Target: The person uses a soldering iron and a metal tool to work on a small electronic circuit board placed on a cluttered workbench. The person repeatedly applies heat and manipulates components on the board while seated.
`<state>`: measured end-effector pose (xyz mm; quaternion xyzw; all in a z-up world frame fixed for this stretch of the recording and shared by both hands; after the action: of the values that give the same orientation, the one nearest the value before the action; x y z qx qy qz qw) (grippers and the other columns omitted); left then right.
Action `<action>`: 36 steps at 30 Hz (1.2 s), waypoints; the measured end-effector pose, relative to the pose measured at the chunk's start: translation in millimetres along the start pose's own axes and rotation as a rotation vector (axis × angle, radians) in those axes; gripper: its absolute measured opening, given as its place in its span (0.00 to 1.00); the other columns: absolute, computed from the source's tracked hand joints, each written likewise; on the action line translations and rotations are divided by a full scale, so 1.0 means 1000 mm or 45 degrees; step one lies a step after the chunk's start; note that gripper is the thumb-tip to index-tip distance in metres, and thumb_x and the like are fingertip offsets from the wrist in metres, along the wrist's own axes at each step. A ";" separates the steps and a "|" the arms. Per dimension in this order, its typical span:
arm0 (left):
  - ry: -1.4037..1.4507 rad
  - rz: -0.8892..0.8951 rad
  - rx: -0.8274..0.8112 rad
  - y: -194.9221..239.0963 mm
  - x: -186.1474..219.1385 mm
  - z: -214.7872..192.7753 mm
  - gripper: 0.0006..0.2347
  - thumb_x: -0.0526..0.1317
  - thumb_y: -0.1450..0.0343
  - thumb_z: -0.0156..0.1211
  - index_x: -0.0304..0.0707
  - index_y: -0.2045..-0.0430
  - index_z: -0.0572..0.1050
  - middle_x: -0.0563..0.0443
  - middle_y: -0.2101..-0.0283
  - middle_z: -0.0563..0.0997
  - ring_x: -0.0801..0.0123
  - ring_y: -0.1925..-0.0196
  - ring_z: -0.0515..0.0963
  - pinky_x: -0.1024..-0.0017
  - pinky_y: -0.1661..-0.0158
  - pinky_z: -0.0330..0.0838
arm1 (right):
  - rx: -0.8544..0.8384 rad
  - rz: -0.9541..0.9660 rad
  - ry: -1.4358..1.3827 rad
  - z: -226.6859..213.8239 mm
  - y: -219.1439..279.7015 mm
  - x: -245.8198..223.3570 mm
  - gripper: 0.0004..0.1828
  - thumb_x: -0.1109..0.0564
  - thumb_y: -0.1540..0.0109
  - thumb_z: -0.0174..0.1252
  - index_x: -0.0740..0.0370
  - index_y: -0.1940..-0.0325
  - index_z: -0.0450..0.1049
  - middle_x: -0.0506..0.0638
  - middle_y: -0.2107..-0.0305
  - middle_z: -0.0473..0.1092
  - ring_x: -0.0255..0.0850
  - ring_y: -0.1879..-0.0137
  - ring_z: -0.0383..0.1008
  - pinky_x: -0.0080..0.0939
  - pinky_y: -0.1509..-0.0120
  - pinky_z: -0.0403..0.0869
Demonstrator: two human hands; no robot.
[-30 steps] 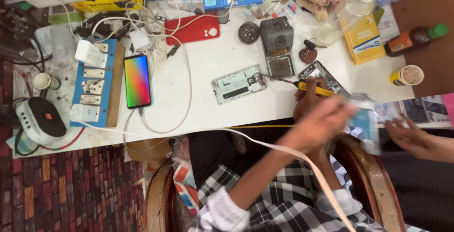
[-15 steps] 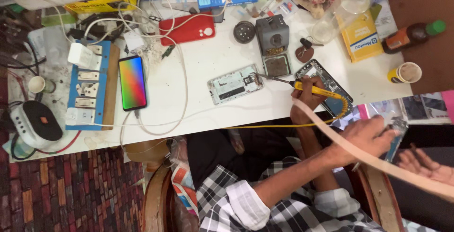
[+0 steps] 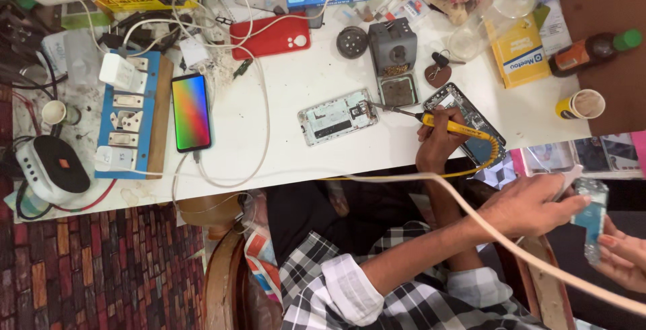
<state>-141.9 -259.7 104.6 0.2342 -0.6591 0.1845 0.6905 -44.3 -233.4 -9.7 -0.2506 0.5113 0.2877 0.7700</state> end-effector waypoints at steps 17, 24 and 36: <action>-1.933 0.165 0.746 -0.016 -0.035 0.010 0.13 0.36 0.35 0.64 0.28 0.59 0.82 0.32 0.51 0.86 0.77 0.82 0.71 0.71 0.81 0.59 | -0.081 -0.006 0.016 0.006 0.004 -0.010 0.13 0.62 0.30 0.55 0.62 0.68 0.63 0.51 0.79 0.67 0.34 0.81 0.64 0.33 0.79 0.61; -1.880 0.144 0.337 -0.025 -0.069 0.009 0.04 0.37 0.32 0.63 0.48 0.79 0.80 0.55 0.73 0.80 0.66 0.67 0.77 0.65 0.70 0.65 | -0.064 -0.008 -0.013 0.008 0.002 -0.009 0.13 0.64 0.31 0.56 0.63 0.69 0.63 0.51 0.80 0.67 0.34 0.83 0.63 0.35 0.78 0.63; -2.078 0.620 0.756 -0.009 -0.040 -0.015 0.15 0.33 0.33 0.62 0.15 0.56 0.83 0.54 0.85 0.70 0.78 0.83 0.65 0.75 0.79 0.55 | -0.068 -0.019 0.062 0.010 0.005 -0.012 0.14 0.61 0.29 0.55 0.63 0.68 0.63 0.51 0.79 0.67 0.34 0.81 0.62 0.33 0.77 0.61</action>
<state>-127.1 -256.0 63.9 0.3149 -0.9008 0.2647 -0.1391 -45.4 -225.0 4.5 -0.2818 0.5203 0.2894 0.7524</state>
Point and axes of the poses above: each hand's wrist, its own y-axis away from the middle knuckle, its own z-axis out of the palm, x = y × z, the point moved 1 cm from there along -y, towards the middle knuckle
